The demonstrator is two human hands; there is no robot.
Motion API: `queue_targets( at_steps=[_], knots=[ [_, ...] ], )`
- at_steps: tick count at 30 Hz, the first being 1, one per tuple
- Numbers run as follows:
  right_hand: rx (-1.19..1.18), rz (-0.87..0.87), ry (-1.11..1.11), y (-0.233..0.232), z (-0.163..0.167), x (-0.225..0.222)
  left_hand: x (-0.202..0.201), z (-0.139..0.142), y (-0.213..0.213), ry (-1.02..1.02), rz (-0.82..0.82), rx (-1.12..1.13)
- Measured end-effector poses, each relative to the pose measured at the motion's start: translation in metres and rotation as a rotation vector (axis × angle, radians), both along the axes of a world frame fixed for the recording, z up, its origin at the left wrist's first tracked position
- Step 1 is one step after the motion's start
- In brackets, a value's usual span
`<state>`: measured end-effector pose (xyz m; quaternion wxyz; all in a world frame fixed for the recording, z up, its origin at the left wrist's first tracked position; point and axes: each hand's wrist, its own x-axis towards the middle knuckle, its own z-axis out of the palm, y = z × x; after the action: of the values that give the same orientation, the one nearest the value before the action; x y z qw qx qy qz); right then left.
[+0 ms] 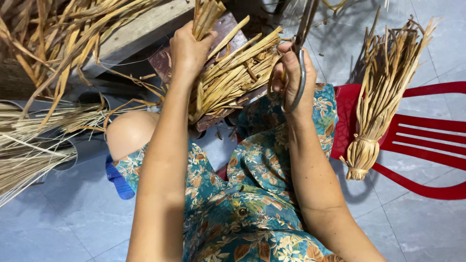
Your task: The person sits on a red plastic chair and trims dried palm leaf strips with scissors, cutting off ends and uneven edges over a small wooden board on their lap. They gather and reposition the leaf bundles by hand and set trimmed pieces aside while cut scraps accumulate on the board and floor.
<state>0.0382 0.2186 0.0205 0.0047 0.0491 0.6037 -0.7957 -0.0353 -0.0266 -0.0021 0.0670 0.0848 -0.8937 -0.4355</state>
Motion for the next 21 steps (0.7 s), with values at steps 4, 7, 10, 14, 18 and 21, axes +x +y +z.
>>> queue_targets(
  at_steps=[4,7,10,14,18,21],
  knots=[
    [-0.199,-0.064,-0.070,0.001,-0.002,-0.008,-0.022,-0.048,0.014,-0.196,0.060,0.087],
    [-0.263,-0.068,-0.118,0.006,-0.006,-0.013,-0.030,-0.078,0.023,-0.048,0.003,-0.099],
    [-0.295,-0.074,-0.162,0.008,-0.009,-0.017,-0.033,-0.089,0.026,-0.167,0.016,-0.257],
    [-0.278,-0.082,-0.165,0.006,-0.014,-0.022,-0.028,-0.090,0.025,-0.296,0.040,-0.248],
    [-0.217,-0.083,-0.082,0.002,-0.018,-0.024,-0.021,-0.076,0.024,-0.244,0.131,0.023],
    [-0.132,-0.111,-0.032,0.002,-0.019,-0.024,-0.014,-0.061,0.021,-0.090,0.007,0.164]
  ],
)
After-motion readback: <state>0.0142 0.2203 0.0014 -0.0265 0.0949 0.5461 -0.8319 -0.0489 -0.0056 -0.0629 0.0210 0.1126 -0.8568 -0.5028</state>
